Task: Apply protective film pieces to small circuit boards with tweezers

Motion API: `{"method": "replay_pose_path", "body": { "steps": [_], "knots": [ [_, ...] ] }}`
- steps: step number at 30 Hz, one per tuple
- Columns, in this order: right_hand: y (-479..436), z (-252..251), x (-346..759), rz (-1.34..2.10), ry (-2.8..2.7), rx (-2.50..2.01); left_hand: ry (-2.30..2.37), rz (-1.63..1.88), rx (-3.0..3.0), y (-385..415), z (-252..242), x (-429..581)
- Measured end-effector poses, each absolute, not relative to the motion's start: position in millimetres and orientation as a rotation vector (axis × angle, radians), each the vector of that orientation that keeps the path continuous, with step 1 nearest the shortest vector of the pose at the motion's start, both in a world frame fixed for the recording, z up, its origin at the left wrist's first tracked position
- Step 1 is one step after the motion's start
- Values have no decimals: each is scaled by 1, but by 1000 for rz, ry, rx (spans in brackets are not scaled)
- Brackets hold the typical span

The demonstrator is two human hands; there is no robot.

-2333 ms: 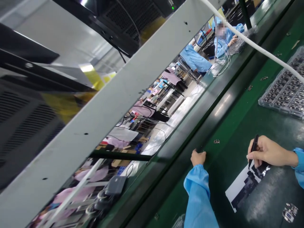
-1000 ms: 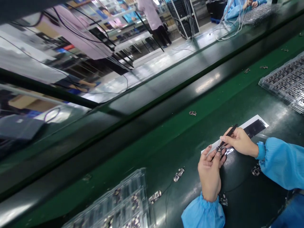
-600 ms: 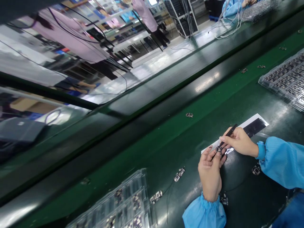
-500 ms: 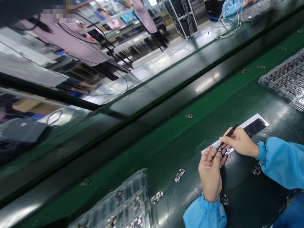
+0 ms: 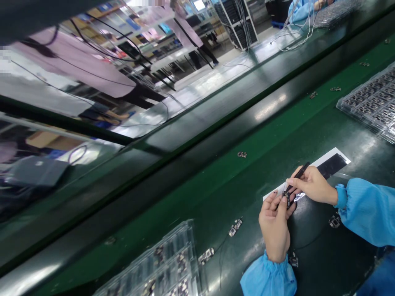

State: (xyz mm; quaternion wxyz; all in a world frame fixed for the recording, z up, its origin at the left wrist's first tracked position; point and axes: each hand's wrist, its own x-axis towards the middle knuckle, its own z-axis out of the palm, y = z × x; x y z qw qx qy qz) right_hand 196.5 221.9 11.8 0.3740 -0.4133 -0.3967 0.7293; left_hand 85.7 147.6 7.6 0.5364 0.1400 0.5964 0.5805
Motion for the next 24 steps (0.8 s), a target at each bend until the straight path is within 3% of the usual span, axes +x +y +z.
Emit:
{"method": "replay_pose_path", "body": {
  "steps": [8,18,24],
  "knots": [
    [221,12,197,1812,-1092,-1096,1407,1401,331,147,9,87],
    [217,27,209,1399,-1516,-961,1409,1405,337,145,9,86],
    [228,30,208,1702,-1250,-1001,1420,1359,392,144,6,87]
  ]
}}
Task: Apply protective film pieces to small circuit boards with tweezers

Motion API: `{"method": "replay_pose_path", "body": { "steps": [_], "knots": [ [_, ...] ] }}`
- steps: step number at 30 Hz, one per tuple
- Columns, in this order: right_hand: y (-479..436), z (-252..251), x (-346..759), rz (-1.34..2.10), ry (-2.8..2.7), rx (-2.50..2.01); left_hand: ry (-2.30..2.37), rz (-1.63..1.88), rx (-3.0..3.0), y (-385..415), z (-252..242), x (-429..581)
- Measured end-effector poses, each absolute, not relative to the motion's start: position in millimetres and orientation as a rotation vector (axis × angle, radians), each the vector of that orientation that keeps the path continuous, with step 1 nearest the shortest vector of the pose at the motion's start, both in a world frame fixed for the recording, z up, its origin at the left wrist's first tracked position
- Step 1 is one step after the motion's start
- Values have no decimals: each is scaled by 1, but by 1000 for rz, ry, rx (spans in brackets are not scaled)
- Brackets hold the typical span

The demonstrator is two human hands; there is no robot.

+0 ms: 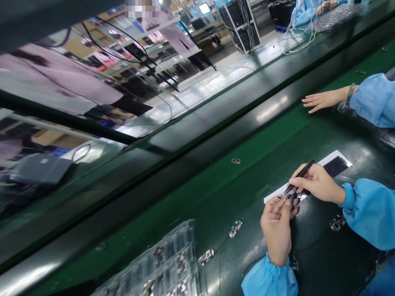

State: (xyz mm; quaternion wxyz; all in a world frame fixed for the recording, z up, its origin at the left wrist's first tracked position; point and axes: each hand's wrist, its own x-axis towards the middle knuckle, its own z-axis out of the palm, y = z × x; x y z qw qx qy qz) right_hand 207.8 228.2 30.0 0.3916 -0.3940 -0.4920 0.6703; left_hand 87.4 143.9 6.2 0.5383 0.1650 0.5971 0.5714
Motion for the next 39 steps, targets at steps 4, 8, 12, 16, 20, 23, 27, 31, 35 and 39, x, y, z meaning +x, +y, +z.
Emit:
{"method": "replay_pose_path", "body": {
  "steps": [4,8,12,16,20,23,27,31,35,39],
  "knots": [
    [229,30,207,1799,-1252,-1019,1430,1327,444,142,6,89],
    [228,29,208,1847,-1245,-1042,1421,1314,463,141,4,88],
    [228,29,208,1857,-1250,-1053,1427,1312,469,142,3,88],
    [228,29,208,1850,-1257,-1039,1425,1313,475,142,4,89],
    [227,30,207,1840,-1243,-1040,1430,1315,477,142,4,89],
    [227,30,207,1837,-1223,-1032,1441,1303,472,142,4,89],
    [226,29,206,1823,-1203,-1028,1436,1302,477,143,3,88],
    [227,28,205,1816,-1182,-1040,1420,1275,468,142,3,89],
    [232,31,210,1768,-1096,-1025,1509,1292,469,144,8,79],
    [241,39,224,1652,-989,-1007,1736,1342,617,180,15,42]
  ]
}}
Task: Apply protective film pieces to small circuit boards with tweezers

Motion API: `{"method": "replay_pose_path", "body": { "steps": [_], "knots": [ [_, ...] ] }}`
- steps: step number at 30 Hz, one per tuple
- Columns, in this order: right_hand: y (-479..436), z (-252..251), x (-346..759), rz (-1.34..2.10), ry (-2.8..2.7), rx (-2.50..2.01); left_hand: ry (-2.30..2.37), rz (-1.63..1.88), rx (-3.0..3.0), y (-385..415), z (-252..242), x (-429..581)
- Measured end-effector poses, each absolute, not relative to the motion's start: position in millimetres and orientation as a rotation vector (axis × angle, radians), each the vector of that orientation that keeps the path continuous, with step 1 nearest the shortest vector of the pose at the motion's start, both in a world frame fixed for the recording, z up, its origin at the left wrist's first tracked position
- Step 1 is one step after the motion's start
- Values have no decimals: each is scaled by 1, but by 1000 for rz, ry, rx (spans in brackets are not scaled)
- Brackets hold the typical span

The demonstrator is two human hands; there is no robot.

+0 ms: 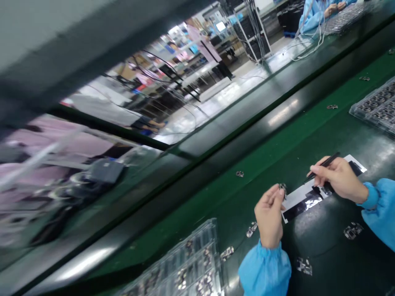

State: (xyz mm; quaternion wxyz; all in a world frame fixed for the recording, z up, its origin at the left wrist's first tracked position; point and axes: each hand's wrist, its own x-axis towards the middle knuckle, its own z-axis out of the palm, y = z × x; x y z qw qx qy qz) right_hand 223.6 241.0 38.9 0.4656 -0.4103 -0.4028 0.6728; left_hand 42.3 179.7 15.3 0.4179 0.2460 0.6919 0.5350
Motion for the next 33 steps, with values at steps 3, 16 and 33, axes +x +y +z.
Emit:
{"method": "replay_pose_path", "body": {
  "steps": [3,16,33],
  "knots": [
    [246,42,235,1603,-918,-975,1878,1378,657,232,15,7],
    [249,41,242,1608,-917,-897,2520,706,545,290,18,-122],
    [250,42,245,1611,-888,-926,2060,1028,671,230,55,-70]
  ]
}}
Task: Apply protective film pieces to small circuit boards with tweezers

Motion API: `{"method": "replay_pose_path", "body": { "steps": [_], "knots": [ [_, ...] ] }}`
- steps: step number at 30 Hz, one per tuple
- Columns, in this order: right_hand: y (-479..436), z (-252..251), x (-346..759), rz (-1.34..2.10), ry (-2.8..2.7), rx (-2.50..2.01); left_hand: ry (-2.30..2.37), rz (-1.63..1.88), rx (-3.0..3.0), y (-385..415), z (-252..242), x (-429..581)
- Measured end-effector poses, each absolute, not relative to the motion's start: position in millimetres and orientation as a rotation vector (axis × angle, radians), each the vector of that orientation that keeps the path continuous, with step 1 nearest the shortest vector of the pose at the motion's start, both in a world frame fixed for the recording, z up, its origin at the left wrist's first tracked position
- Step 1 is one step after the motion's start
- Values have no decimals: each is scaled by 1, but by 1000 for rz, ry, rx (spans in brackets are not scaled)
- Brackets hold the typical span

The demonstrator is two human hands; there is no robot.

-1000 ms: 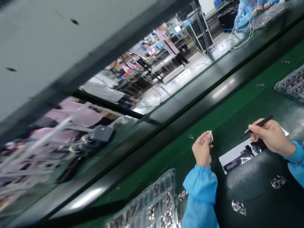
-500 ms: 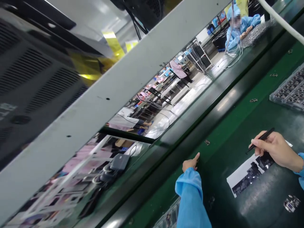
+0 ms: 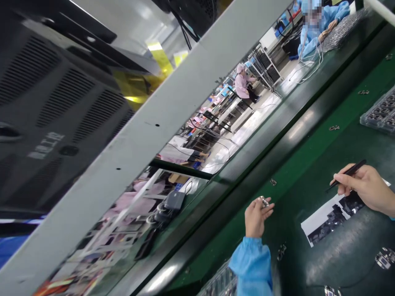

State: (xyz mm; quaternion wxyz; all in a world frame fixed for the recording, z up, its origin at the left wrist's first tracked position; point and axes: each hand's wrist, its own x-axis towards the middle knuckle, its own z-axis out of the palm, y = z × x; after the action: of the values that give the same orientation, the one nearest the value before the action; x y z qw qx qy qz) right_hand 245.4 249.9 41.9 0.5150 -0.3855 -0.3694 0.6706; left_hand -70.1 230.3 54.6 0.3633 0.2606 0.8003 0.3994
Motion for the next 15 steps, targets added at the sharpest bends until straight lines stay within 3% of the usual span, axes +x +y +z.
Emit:
{"method": "replay_pose_path", "body": {
  "steps": [7,15],
  "knots": [
    [242,40,228,1634,-797,-931,1410,1180,501,179,48,51],
    [234,13,206,1630,-756,-1041,1300,1195,425,172,12,90]
  ]
}}
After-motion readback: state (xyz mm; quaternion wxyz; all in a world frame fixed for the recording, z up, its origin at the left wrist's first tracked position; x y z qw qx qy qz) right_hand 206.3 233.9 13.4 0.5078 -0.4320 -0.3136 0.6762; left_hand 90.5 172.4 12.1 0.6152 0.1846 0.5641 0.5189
